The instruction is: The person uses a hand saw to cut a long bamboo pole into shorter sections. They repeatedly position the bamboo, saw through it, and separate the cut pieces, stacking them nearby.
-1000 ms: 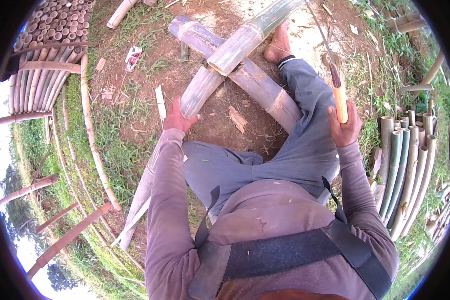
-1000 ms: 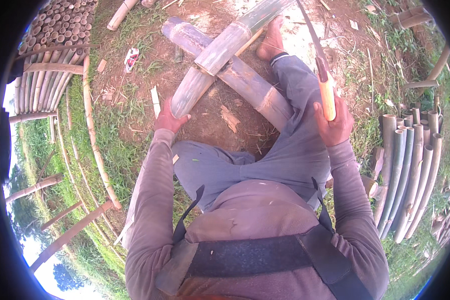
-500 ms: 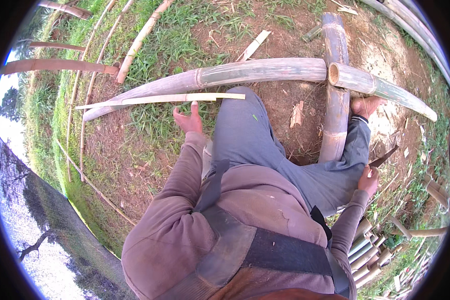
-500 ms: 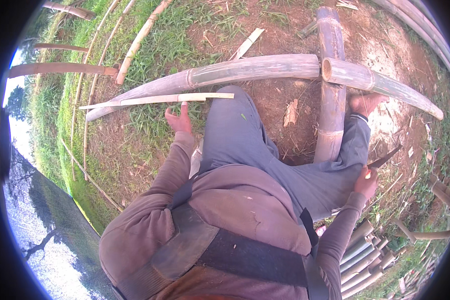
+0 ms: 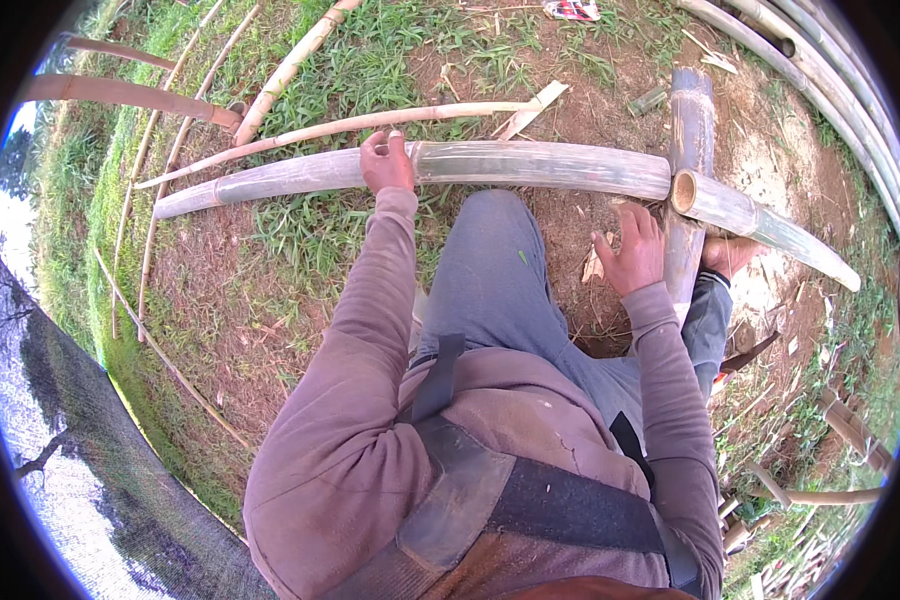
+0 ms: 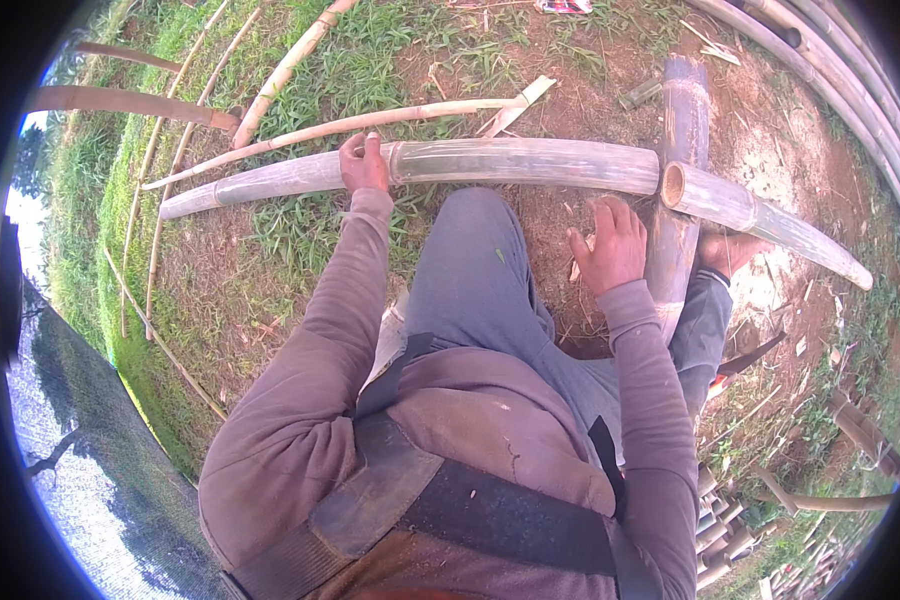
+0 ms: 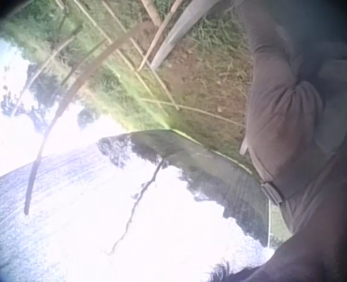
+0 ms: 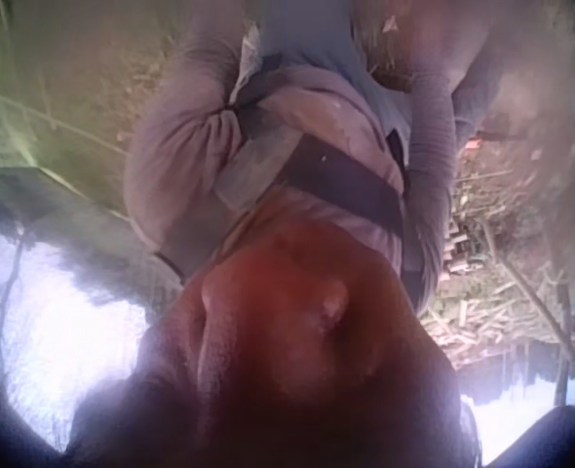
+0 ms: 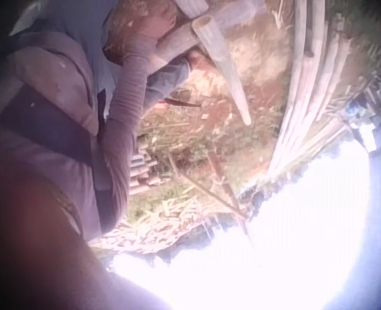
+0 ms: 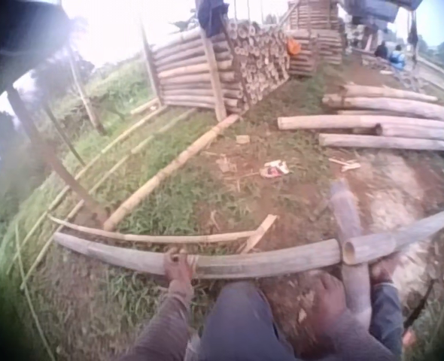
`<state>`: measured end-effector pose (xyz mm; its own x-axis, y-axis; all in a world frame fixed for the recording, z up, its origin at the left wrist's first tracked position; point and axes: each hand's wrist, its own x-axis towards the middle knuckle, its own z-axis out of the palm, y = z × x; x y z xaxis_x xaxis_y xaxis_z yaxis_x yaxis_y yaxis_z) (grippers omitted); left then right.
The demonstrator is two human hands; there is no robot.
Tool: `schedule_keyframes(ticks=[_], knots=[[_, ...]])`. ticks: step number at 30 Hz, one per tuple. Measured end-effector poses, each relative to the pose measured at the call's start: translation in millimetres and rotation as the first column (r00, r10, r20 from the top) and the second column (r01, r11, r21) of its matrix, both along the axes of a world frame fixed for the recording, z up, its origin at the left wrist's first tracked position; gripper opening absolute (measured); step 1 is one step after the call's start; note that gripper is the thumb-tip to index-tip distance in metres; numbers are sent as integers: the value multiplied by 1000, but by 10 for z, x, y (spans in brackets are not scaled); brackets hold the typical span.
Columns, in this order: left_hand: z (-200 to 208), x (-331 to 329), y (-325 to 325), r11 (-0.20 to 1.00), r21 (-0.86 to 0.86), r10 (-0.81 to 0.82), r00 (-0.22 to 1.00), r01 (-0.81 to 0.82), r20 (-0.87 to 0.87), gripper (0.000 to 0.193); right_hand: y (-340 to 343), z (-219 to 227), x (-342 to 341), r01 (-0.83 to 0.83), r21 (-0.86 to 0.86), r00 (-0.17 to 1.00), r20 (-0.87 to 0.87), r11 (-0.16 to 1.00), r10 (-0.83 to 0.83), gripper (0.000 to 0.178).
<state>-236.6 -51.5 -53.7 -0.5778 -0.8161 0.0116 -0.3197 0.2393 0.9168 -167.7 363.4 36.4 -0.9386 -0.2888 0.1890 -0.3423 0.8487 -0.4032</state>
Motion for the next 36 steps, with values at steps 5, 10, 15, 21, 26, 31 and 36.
schedule_keyframes(ticks=[5, 10, 15, 21, 26, 31, 36], knots=[[-502, 374, -88, 721, 503, 481, 866, -477, 132, 97, 125, -32, -689, -71, 511, 992, 123, 856, 9, 85], [-696, 294, -597, 404, 914, 404, 903, -34, -145, 109, 186, -234, -1222, -190, 648, 973, 226, 737, 52, 93], [-696, 164, -702, 499, 864, 472, 856, -62, -211, 83, 232, -155, -1374, -278, 632, 942, 327, 723, 76, 102], [-109, 412, -356, 464, 885, 489, 826, 25, -280, 84, 546, 529, -1238, -223, 555, 972, 192, 802, 138, 97], [346, 1286, -319, 362, 907, 541, 744, 213, -391, 75, 576, 533, -1072, -248, 521, 965, 61, 816, 254, 98], [599, 2212, -538, 387, 921, 668, 699, -32, -256, 70, 331, 638, -814, -267, 446, 947, -43, 854, 318, 106], [592, 3486, -630, 347, 938, 715, 652, -18, -252, 68, -315, 556, -369, -440, 446, 880, 41, 780, 473, 107]])
